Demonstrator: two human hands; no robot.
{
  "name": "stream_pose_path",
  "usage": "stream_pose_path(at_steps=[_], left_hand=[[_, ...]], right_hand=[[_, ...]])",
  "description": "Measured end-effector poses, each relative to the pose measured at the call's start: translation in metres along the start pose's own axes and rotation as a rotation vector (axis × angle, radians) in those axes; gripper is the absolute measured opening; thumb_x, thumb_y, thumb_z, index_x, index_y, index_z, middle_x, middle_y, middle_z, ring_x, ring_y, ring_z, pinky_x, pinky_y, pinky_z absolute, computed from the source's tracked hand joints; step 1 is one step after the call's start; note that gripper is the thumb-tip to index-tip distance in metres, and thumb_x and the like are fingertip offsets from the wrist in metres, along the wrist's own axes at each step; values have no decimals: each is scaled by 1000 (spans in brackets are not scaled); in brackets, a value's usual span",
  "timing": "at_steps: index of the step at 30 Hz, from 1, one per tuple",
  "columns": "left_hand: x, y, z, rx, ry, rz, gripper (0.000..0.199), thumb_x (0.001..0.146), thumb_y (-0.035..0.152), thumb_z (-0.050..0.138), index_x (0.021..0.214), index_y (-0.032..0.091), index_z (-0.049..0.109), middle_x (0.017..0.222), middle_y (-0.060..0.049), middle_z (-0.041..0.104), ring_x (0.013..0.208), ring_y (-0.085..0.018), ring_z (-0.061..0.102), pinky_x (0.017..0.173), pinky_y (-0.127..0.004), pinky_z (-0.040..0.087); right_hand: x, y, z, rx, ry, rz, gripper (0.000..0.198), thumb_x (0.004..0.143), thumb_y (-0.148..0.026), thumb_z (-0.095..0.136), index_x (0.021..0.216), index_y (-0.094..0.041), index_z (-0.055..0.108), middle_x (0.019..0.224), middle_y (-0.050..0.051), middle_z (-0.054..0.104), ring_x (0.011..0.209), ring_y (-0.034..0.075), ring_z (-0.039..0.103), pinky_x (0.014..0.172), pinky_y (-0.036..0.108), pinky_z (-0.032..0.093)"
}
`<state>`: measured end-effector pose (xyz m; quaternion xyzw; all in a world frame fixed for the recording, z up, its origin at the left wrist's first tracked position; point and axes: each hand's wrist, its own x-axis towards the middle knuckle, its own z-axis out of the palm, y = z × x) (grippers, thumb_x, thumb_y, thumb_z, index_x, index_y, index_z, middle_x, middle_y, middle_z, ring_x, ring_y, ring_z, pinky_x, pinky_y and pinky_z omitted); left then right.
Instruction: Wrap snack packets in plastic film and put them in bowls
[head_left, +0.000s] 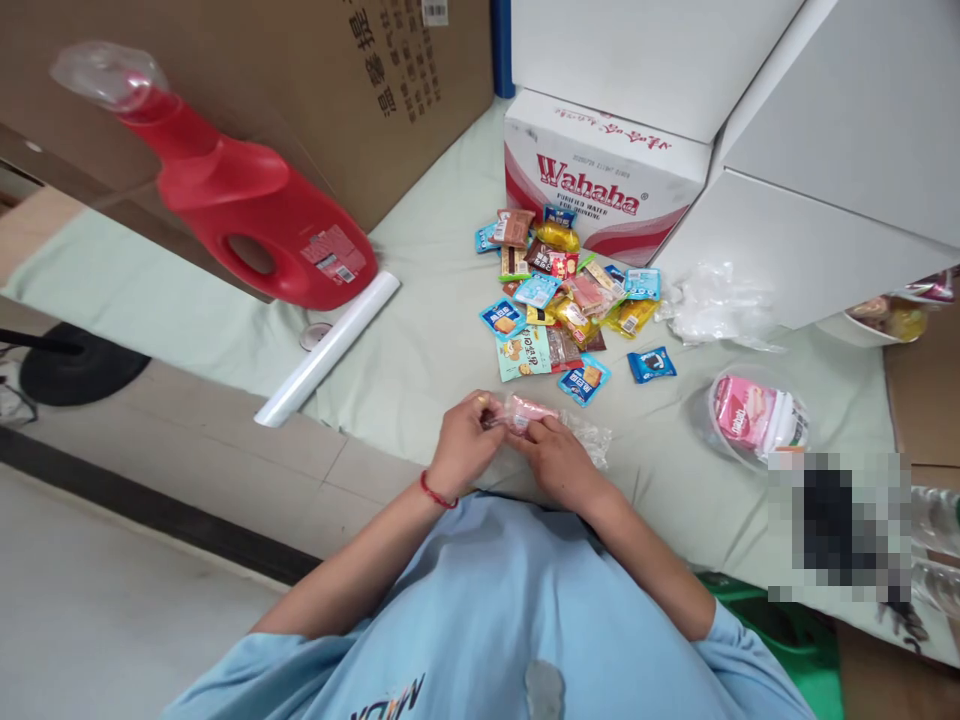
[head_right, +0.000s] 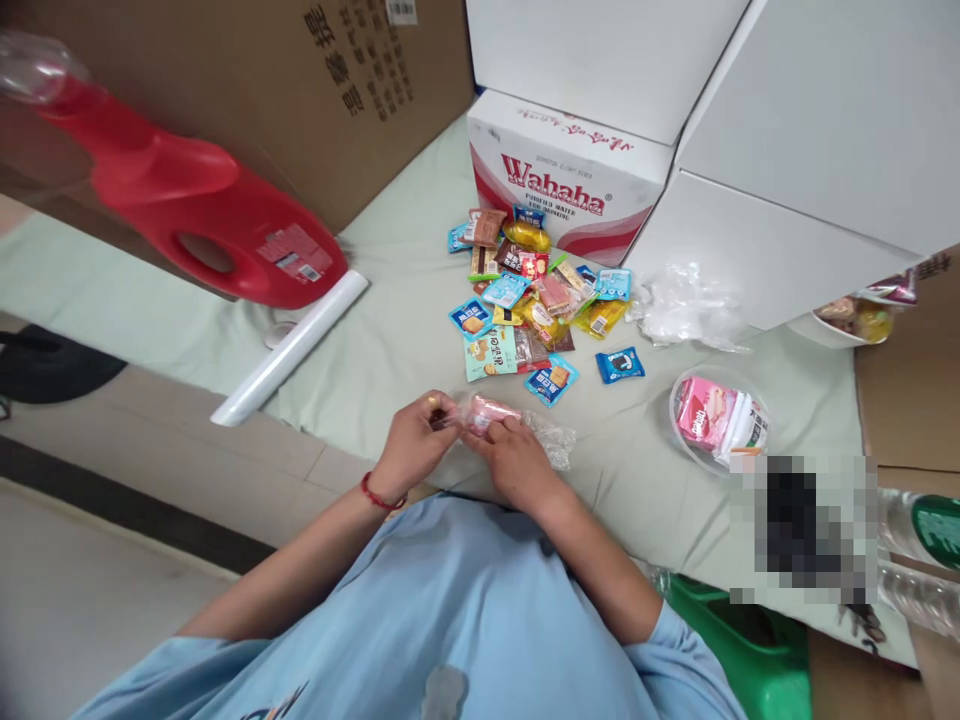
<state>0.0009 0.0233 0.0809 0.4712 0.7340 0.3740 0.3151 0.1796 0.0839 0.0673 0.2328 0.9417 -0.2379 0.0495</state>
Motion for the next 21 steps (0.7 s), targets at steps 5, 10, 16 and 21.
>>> stream_pose_path(at_steps=[5, 10, 16, 21], left_hand=[[-3, 18, 25, 107, -185, 290, 31, 92, 20, 47, 107, 20, 74, 119, -9, 73, 114, -23, 66, 100, -39, 53], [-23, 7, 35, 548, -255, 417, 52, 88, 21, 53, 139, 11, 61, 148, -16, 59, 132, -34, 54, 107, -52, 46], [-35, -2, 41, 744, -238, 495, 62, 87, 16, 53, 149, 9, 51, 159, -15, 49, 136, -32, 52, 108, -47, 42], [-34, -8, 40, 761, -232, 521, 59, 92, 16, 49, 152, 13, 50, 159, -13, 49, 137, -30, 53, 107, -43, 42]], right_hand=[[-22, 1, -3, 99, 83, -75, 40, 98, -14, 54, 137, -20, 65, 140, 15, 57, 134, 29, 42, 111, 46, 40], [-66, 21, -6, 435, 189, 45, 32, 102, -20, 48, 127, -22, 68, 120, 9, 68, 110, 21, 61, 98, 36, 51], [-72, 39, 9, 116, 515, 579, 41, 95, -41, 62, 128, -16, 65, 128, 20, 57, 121, 35, 49, 104, 54, 46], [-69, 35, 1, 319, 512, 487, 13, 95, -30, 55, 95, -20, 63, 120, 15, 63, 113, 28, 58, 100, 45, 50]])
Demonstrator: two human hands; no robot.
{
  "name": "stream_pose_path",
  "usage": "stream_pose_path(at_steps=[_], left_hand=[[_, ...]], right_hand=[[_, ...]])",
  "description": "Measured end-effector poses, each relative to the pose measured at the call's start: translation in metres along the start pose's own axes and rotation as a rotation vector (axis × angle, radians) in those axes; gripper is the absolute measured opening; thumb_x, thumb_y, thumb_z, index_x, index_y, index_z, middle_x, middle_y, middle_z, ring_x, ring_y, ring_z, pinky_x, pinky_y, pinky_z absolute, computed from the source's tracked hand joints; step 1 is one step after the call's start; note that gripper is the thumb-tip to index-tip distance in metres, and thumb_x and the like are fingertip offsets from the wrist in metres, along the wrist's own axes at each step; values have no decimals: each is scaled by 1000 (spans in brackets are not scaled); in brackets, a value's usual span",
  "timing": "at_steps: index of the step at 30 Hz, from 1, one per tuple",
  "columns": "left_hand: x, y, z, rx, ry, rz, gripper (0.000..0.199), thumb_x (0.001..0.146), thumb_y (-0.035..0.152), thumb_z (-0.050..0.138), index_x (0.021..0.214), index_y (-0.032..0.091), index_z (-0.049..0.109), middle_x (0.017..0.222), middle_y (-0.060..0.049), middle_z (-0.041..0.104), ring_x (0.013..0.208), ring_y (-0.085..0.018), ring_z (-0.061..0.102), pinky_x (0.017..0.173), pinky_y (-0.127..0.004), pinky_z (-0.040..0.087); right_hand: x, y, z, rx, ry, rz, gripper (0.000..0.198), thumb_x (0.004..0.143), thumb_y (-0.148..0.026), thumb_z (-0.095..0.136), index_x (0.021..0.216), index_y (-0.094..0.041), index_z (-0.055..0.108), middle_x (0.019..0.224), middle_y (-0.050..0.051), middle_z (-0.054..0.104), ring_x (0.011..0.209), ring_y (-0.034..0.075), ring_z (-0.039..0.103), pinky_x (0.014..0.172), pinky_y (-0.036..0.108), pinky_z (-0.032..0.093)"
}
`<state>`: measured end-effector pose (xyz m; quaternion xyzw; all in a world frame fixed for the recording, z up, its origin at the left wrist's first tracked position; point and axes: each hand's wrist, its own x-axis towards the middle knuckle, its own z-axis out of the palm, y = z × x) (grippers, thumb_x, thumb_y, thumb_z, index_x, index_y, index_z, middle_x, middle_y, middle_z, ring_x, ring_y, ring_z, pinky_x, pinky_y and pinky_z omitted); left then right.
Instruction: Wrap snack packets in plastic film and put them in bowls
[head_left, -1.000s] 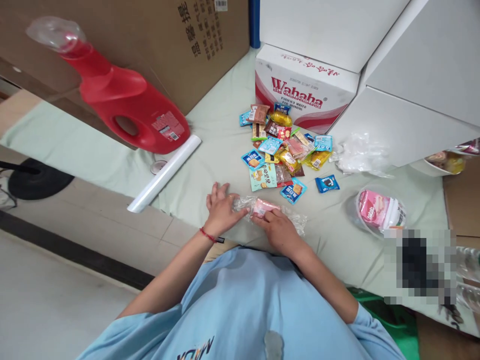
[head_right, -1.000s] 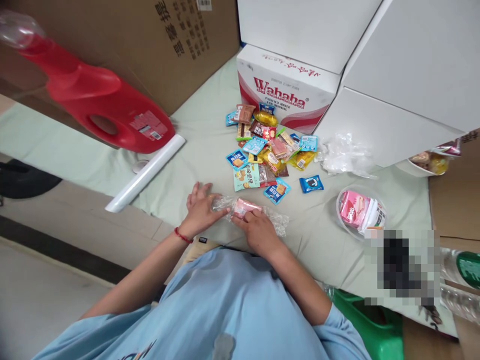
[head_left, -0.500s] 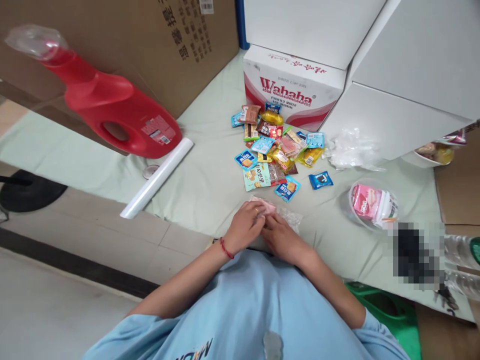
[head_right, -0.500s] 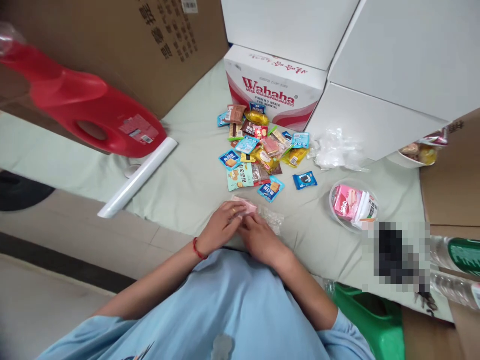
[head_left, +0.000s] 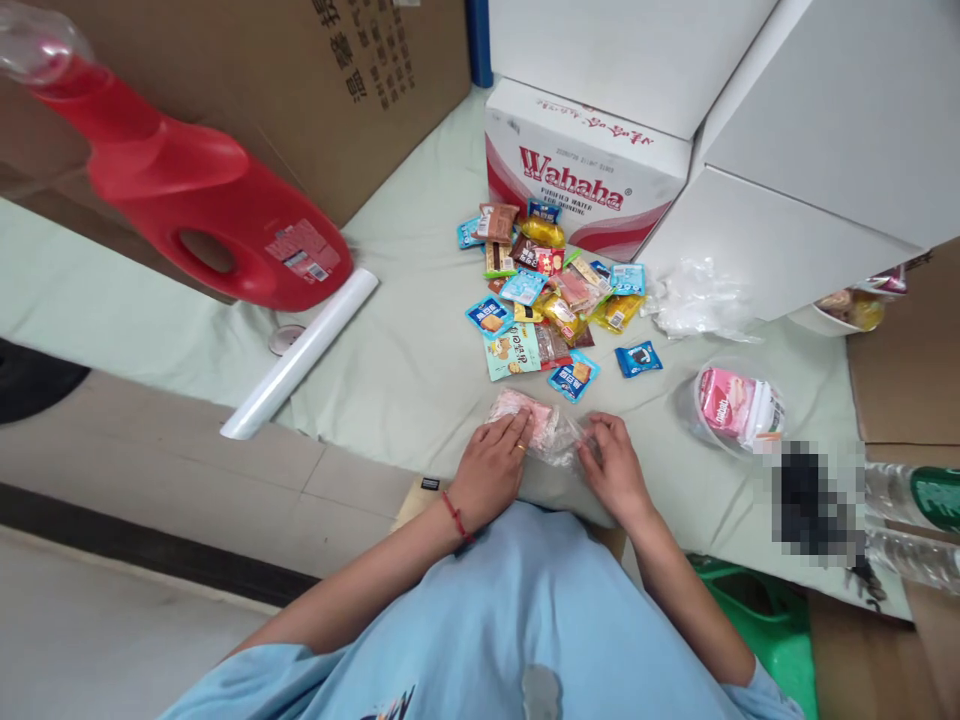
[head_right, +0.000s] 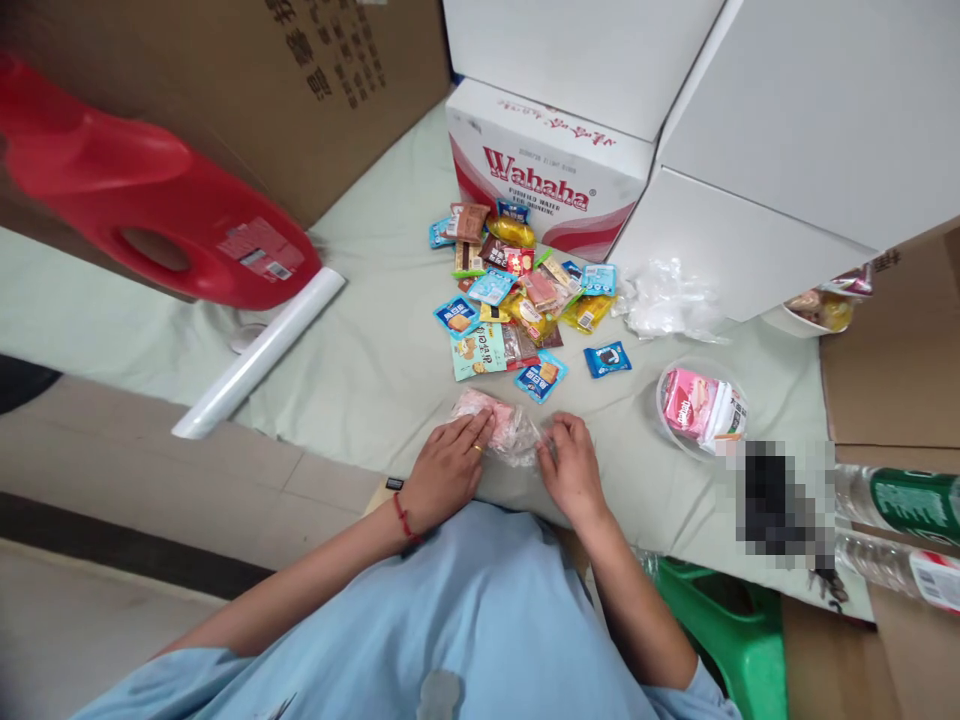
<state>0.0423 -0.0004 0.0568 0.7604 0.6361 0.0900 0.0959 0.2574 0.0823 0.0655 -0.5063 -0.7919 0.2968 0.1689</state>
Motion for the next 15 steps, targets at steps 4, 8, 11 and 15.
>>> stream_pose_path(at_steps=[4, 8, 11, 15], left_hand=[[-4, -2, 6, 7, 29, 23, 58, 95, 11, 43, 153, 15, 49, 159, -11, 49, 138, -27, 53, 108, -41, 42], [-6, -3, 13, 1, 40, 101, 49, 98, 10, 41, 144, 13, 58, 154, -14, 55, 141, -27, 51, 113, -43, 41], [-6, -10, 14, -68, 40, 133, 43, 96, 10, 45, 133, 13, 65, 139, -16, 66, 144, -28, 49, 118, -46, 40], [-15, -29, 3, -294, 58, 186, 47, 87, 10, 51, 132, 13, 65, 136, -17, 66, 142, -30, 51, 121, -51, 41]], right_hand=[[18, -26, -10, 246, -65, 136, 20, 97, -42, 54, 90, -23, 56, 79, 0, 65, 67, 17, 60, 65, 27, 50], [51, -72, 9, 13, -138, 71, 12, 97, -31, 53, 92, -21, 60, 81, 2, 70, 73, 18, 64, 69, 26, 47], [72, -103, 34, -309, -281, 43, 17, 100, -23, 46, 101, -19, 62, 93, 8, 72, 83, 22, 68, 74, 30, 46], [77, -120, 53, -509, -368, 14, 25, 107, -25, 35, 116, -19, 58, 106, 12, 69, 90, 23, 69, 76, 32, 48]])
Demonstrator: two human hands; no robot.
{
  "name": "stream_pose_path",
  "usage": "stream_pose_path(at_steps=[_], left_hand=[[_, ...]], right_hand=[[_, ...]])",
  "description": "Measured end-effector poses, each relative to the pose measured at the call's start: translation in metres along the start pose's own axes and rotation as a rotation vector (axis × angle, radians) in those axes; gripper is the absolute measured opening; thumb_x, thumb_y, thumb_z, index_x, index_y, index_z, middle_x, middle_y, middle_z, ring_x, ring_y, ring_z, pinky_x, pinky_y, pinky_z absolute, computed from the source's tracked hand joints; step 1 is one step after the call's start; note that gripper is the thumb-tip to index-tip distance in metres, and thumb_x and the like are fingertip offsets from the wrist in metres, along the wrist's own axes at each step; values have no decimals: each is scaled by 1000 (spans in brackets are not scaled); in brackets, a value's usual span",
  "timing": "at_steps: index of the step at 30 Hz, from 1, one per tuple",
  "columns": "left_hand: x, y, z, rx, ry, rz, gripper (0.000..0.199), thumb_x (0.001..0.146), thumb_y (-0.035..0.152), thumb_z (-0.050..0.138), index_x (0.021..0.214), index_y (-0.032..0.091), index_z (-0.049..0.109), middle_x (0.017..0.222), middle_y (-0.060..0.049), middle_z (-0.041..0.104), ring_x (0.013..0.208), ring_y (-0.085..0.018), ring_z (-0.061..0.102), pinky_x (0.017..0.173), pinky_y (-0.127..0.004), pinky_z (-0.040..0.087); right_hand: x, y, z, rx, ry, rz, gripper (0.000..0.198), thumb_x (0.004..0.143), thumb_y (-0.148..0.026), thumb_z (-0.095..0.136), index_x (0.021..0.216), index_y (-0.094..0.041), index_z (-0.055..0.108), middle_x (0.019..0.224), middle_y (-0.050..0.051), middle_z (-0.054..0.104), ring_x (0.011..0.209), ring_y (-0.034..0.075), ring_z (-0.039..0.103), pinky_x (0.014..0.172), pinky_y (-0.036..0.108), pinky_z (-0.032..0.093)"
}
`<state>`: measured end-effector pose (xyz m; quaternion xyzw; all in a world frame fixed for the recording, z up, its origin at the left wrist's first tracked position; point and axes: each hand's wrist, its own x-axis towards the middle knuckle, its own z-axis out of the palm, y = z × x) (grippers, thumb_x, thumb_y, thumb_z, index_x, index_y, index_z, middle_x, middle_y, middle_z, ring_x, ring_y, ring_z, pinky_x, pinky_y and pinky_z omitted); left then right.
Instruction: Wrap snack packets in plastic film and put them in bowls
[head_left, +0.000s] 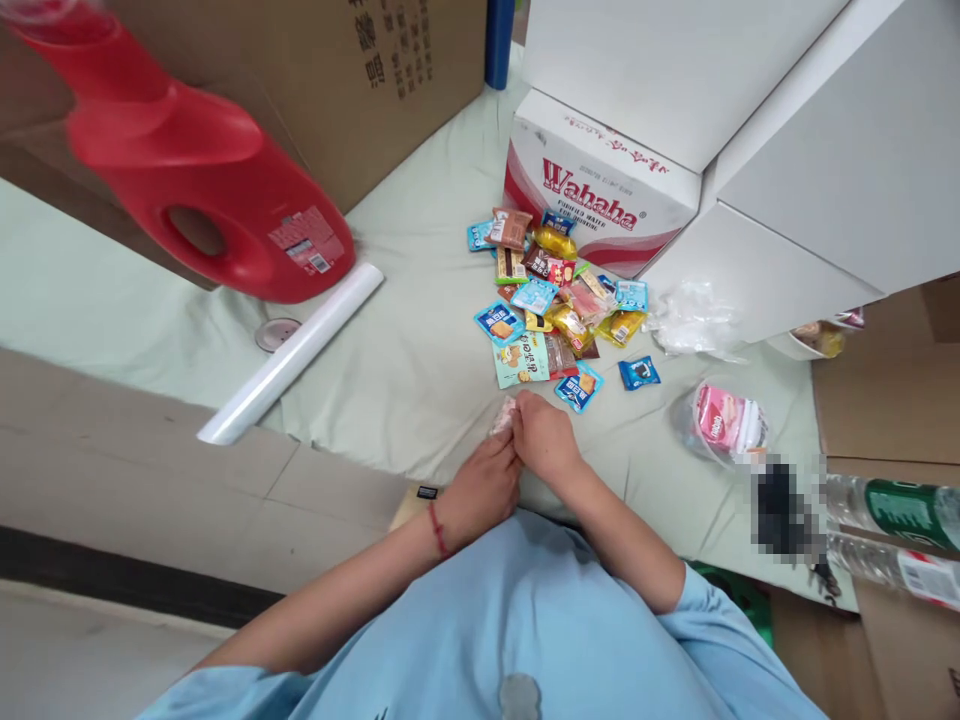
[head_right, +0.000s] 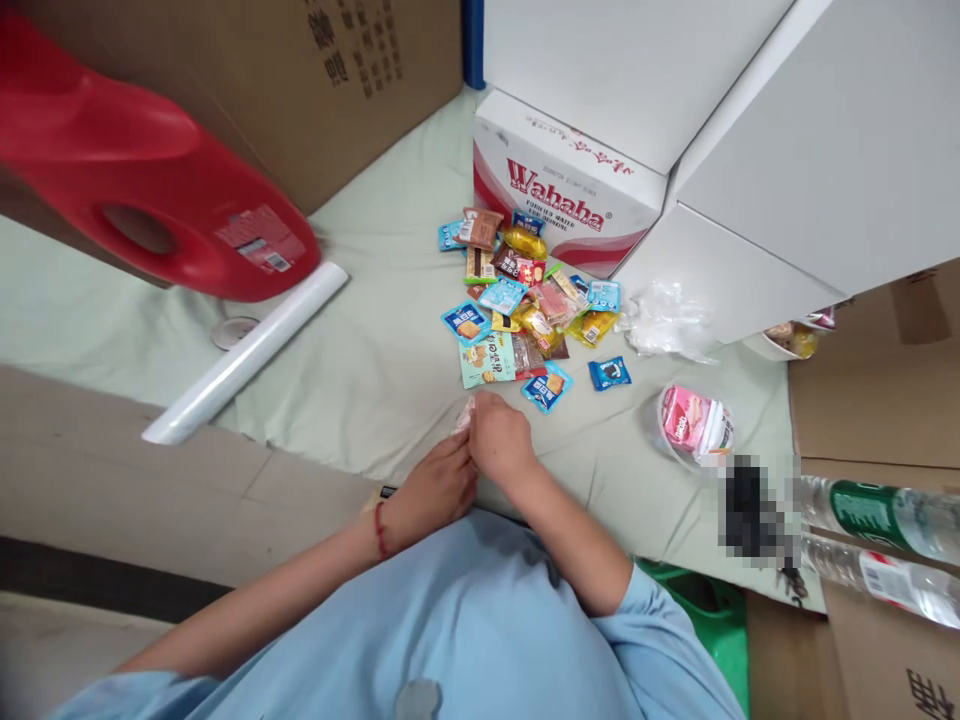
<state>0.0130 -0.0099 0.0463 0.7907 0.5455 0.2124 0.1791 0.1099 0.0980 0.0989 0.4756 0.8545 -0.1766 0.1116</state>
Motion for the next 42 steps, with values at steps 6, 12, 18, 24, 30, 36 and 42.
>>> stream_pose_path(at_steps=[6, 12, 18, 24, 30, 36, 42], left_hand=[[-36, -17, -16, -348, 271, -232, 39, 87, 9, 46, 109, 23, 73, 119, -8, 75, 115, -22, 68, 100, -40, 58], [-37, -23, -15, -397, 437, -494, 22, 90, 21, 51, 86, 24, 72, 102, -4, 76, 97, -21, 72, 91, -39, 59], [-19, -20, -28, -373, 485, -479, 15, 95, 29, 55, 99, 25, 69, 109, -5, 72, 105, -22, 68, 98, -41, 55], [7, -11, -22, -417, 340, -456, 34, 92, 38, 58, 122, 24, 64, 128, -8, 63, 119, -25, 62, 98, -40, 56], [15, -7, -13, -237, 329, -792, 32, 87, 35, 53, 113, 19, 64, 106, -9, 67, 84, -21, 66, 75, -35, 55], [19, -8, -9, -235, 117, -856, 26, 89, 42, 59, 105, 21, 63, 79, -1, 65, 72, -20, 63, 67, -32, 46], [19, -1, 4, -347, 381, -545, 18, 91, 31, 61, 104, 20, 67, 92, -3, 62, 80, -17, 61, 75, -31, 51]], right_hand=[[-16, -4, 14, -64, 78, -90, 50, 104, -61, 39, 120, -16, 56, 113, 15, 61, 102, 27, 62, 81, 36, 51], [-16, -10, 24, -125, 123, -135, 52, 94, -53, 67, 126, -13, 54, 116, 17, 59, 106, 30, 55, 88, 41, 51], [-30, 9, 13, -44, 168, -202, 25, 103, -20, 46, 124, -16, 59, 116, 12, 61, 109, 27, 54, 86, 38, 50], [-37, 51, 6, 164, 129, -228, 19, 101, -18, 54, 114, -19, 68, 106, 8, 66, 103, 22, 57, 90, 31, 46], [-30, 54, 32, 291, 168, -293, 28, 94, -6, 53, 112, -16, 71, 107, 11, 66, 101, 24, 58, 93, 33, 45], [-33, 52, 32, 432, 203, -332, 42, 87, -4, 51, 125, -15, 66, 114, 14, 64, 107, 27, 56, 98, 39, 46], [-29, 74, 40, 963, 123, -317, 50, 84, -12, 54, 133, -18, 57, 102, 7, 66, 91, 22, 61, 88, 37, 51]])
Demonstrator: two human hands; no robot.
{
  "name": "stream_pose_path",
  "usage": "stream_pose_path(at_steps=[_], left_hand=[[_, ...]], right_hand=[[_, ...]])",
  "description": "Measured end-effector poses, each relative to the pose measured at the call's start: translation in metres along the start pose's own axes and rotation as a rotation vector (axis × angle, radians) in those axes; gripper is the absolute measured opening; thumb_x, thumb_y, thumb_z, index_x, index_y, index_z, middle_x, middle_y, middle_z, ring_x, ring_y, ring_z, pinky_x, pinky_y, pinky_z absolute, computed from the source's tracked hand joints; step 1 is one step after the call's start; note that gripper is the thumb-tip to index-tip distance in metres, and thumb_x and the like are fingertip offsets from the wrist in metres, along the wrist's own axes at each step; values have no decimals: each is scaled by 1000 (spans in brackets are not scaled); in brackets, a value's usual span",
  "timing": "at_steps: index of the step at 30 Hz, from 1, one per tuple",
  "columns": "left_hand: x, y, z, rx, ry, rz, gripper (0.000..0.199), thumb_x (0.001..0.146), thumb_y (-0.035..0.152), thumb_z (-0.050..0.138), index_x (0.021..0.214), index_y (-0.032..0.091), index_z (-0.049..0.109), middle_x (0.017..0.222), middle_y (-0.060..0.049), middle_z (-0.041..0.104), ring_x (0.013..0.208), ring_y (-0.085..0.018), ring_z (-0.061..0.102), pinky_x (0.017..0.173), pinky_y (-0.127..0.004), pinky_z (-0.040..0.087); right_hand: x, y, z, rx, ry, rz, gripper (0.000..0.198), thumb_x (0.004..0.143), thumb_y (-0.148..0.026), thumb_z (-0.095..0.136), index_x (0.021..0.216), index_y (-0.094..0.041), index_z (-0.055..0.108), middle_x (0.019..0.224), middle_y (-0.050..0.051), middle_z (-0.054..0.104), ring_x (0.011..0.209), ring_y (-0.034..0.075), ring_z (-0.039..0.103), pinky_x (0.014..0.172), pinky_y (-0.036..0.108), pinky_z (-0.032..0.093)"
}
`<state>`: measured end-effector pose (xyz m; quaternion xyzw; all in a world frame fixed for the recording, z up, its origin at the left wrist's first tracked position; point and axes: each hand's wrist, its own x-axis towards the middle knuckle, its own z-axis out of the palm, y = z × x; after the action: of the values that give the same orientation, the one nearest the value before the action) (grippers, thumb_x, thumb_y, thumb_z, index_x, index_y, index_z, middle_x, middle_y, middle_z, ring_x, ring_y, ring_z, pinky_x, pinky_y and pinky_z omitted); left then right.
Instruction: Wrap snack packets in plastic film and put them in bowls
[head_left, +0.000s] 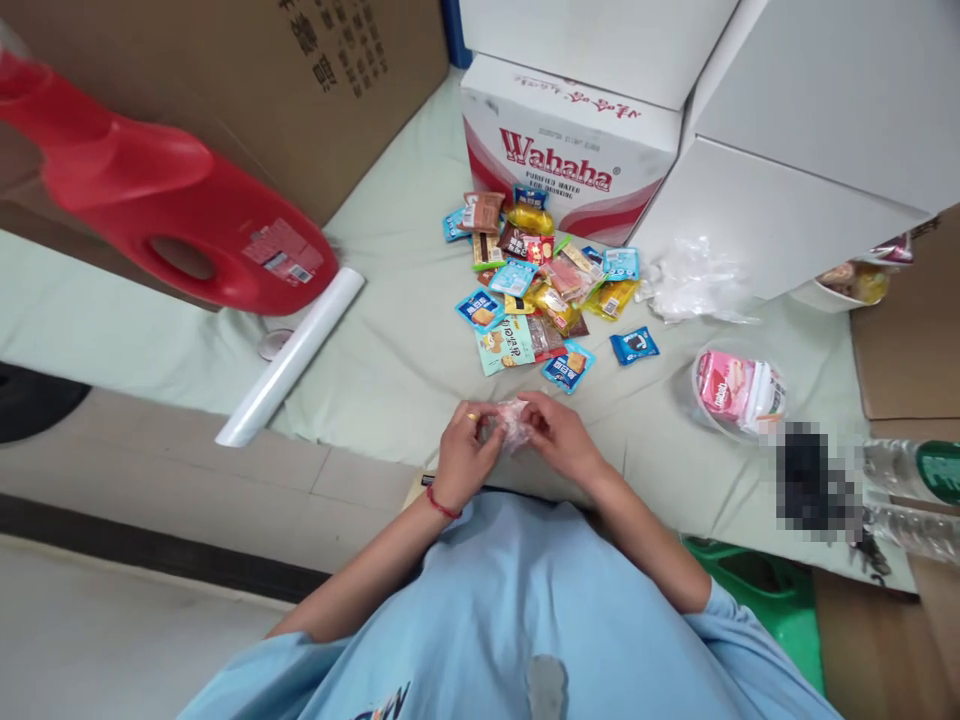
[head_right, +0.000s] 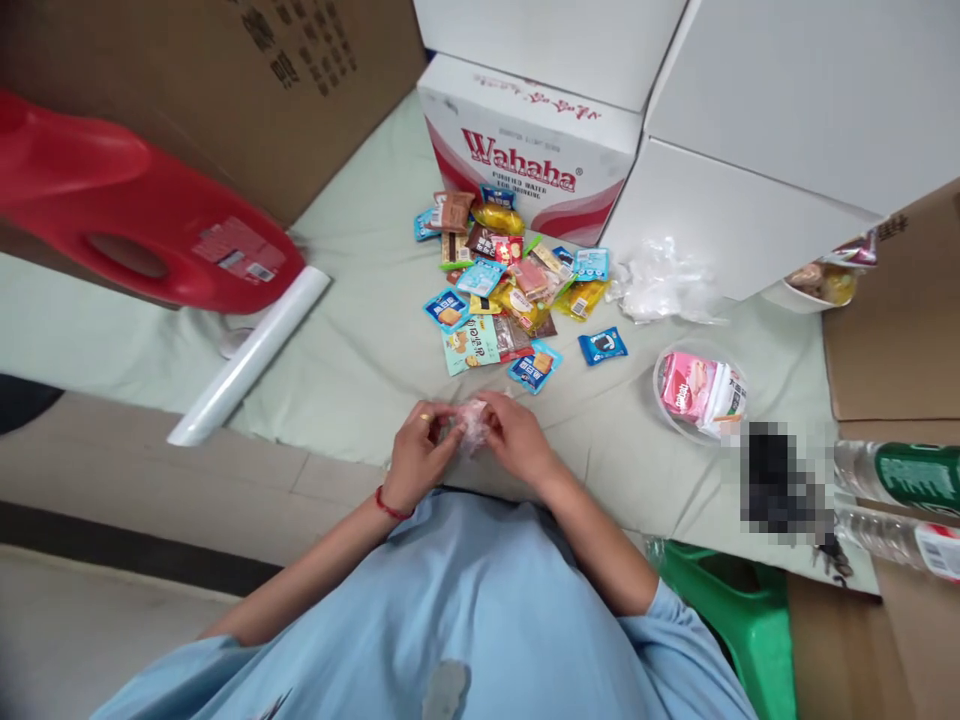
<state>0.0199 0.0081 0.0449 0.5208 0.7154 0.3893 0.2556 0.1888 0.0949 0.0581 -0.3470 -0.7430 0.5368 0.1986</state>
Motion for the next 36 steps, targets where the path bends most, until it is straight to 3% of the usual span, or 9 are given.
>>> stream_pose_path(at_steps=[5, 9, 15, 17, 21, 26, 31, 34, 36], left_hand=[[-9, -12, 10, 17, -79, 251, 26, 98, 22, 50, 106, 22, 74, 93, -6, 62, 87, -17, 61, 77, -29, 50], [-11, -20, 13, 230, -63, 327, 27, 100, 23, 48, 105, 23, 74, 91, -6, 62, 83, -17, 56, 71, -28, 44], [-12, -13, 17, 473, -141, 383, 37, 107, 28, 36, 108, 26, 72, 86, -4, 60, 79, -18, 50, 66, -29, 36], [-11, -7, 17, 525, -190, 395, 39, 108, 28, 34, 111, 26, 72, 84, -4, 60, 78, -19, 50, 66, -30, 35], [-8, 4, 15, 603, -262, 447, 35, 107, 23, 40, 132, 28, 64, 91, -6, 62, 85, -21, 54, 70, -34, 38], [-5, 14, 16, 616, -282, 444, 30, 104, 23, 46, 126, 22, 66, 99, -10, 66, 99, -25, 59, 75, -37, 43], [4, 3, 9, 385, -368, 421, 27, 100, 17, 47, 98, 18, 74, 102, -10, 71, 101, -24, 64, 85, -38, 49], [9, -13, -12, 53, -353, 359, 26, 96, 18, 51, 105, 20, 74, 106, -8, 73, 96, -20, 67, 86, -35, 52], [10, -25, -29, -123, -232, 208, 27, 96, 23, 53, 113, 21, 73, 103, -6, 72, 92, -18, 68, 83, -32, 53]], right_hand=[[-2, 4, -9, 531, 116, 170, 39, 80, -30, 72, 117, -25, 62, 88, -1, 61, 77, 16, 58, 70, 28, 49], [-3, -5, -8, 588, 210, 185, 33, 80, -31, 71, 112, -24, 65, 88, 0, 60, 79, 16, 57, 72, 28, 48], [-9, -5, -1, -45, 351, 135, 47, 85, -44, 73, 125, -21, 63, 101, 6, 60, 79, 19, 56, 77, 36, 53], [-11, -3, -1, -228, 356, 116, 36, 87, -40, 70, 117, -20, 68, 100, 7, 60, 79, 20, 57, 81, 39, 54], [-11, -8, -11, -293, 356, 84, 19, 95, -29, 55, 99, -21, 72, 93, 6, 62, 81, 21, 62, 81, 37, 55], [-6, -21, -9, -341, 365, -21, 20, 97, -23, 53, 105, -21, 72, 98, 7, 67, 89, 21, 66, 83, 34, 55], [-4, -20, 18, -585, 149, -31, 30, 102, -20, 44, 115, -19, 72, 107, 13, 68, 97, 24, 65, 88, 36, 53], [-11, -20, 29, -772, 59, -8, 28, 103, -27, 50, 122, -18, 69, 113, 16, 66, 103, 30, 60, 91, 43, 50], [-18, -20, 35, -854, 22, -16, 39, 98, -38, 63, 131, -17, 64, 124, 19, 62, 108, 34, 55, 93, 48, 48]])
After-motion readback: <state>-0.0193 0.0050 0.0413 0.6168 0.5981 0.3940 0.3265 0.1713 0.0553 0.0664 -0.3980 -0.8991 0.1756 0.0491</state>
